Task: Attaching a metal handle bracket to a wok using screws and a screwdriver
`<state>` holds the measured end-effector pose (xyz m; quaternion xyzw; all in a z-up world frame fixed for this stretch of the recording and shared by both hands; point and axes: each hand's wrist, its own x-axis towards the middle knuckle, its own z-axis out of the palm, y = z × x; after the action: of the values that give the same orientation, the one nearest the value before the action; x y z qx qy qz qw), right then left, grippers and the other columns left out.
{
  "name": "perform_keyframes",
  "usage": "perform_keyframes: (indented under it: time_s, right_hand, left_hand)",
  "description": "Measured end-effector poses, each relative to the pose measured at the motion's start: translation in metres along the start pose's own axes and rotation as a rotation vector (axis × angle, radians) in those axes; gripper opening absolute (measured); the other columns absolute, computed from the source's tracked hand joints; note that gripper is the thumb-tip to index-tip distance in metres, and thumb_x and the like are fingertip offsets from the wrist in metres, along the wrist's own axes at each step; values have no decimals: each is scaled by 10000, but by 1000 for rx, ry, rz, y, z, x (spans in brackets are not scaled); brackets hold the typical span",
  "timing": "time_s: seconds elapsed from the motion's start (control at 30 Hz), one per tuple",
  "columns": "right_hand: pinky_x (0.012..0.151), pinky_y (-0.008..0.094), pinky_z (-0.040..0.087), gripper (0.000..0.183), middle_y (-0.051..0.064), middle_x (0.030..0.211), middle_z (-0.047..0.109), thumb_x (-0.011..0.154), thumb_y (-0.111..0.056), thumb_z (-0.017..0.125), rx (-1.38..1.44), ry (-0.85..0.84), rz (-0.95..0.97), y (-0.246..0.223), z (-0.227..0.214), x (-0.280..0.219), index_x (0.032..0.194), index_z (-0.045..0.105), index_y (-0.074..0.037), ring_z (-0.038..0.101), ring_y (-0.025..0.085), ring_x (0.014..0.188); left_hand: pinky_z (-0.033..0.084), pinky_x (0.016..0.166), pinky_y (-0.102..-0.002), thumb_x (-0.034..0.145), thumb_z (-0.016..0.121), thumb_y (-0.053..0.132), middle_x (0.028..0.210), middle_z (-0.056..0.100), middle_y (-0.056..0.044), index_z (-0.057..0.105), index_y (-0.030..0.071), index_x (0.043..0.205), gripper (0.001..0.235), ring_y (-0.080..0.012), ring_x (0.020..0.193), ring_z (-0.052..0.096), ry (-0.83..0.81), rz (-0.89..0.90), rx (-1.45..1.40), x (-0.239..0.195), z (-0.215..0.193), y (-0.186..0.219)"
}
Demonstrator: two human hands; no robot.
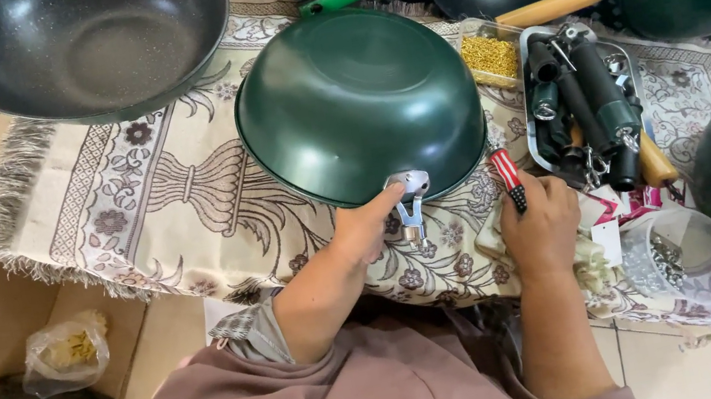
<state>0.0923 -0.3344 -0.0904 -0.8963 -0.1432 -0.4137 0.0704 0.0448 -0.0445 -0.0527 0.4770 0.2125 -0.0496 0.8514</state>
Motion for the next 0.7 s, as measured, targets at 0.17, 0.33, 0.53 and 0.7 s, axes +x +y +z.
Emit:
perform_keyframes:
  time_s: [0.17,0.33,0.53,0.7]
  right_hand:
    - [802,454,520,405,61,1109,626,788,-331,810,-56,17,26,-4,-2,-1,1169,745,-212,651,336,964]
    - [910,443,463,263,73,1159,642,902,-375,737,0,117,2,-11,-26,13,1111,764,-218,634,328,1035]
    - [958,443,450,205,101,1200,684,886,-216,791,265,185,5,29,-99,18,1076,780,-142,625,336,1053]
    - [891,437,525,240,131,1039,715,906,50,803,238,70,105,114,-158,4,1129,780,-31,674,335,913]
  left_hand:
    - [355,896,-124,701,937,387,1161,636,-2,723,148,1125,532,75,1050,518,-7,-159,179,-4,-8,-6]
    - [550,835,-308,730,934,293,983,681,70,757,178,987,332,-56,840,613,-24,-42,0,4,7,-1]
    - [582,883,-315,840,848,81,1230,676,40,664,89,1274,472,-83,972,596,-57,181,-131,29,-10,-29]
    - [579,889,-277,878,836,160,920,602,28,635,98,987,236,-40,872,549,-62,137,-90,-17,26,23]
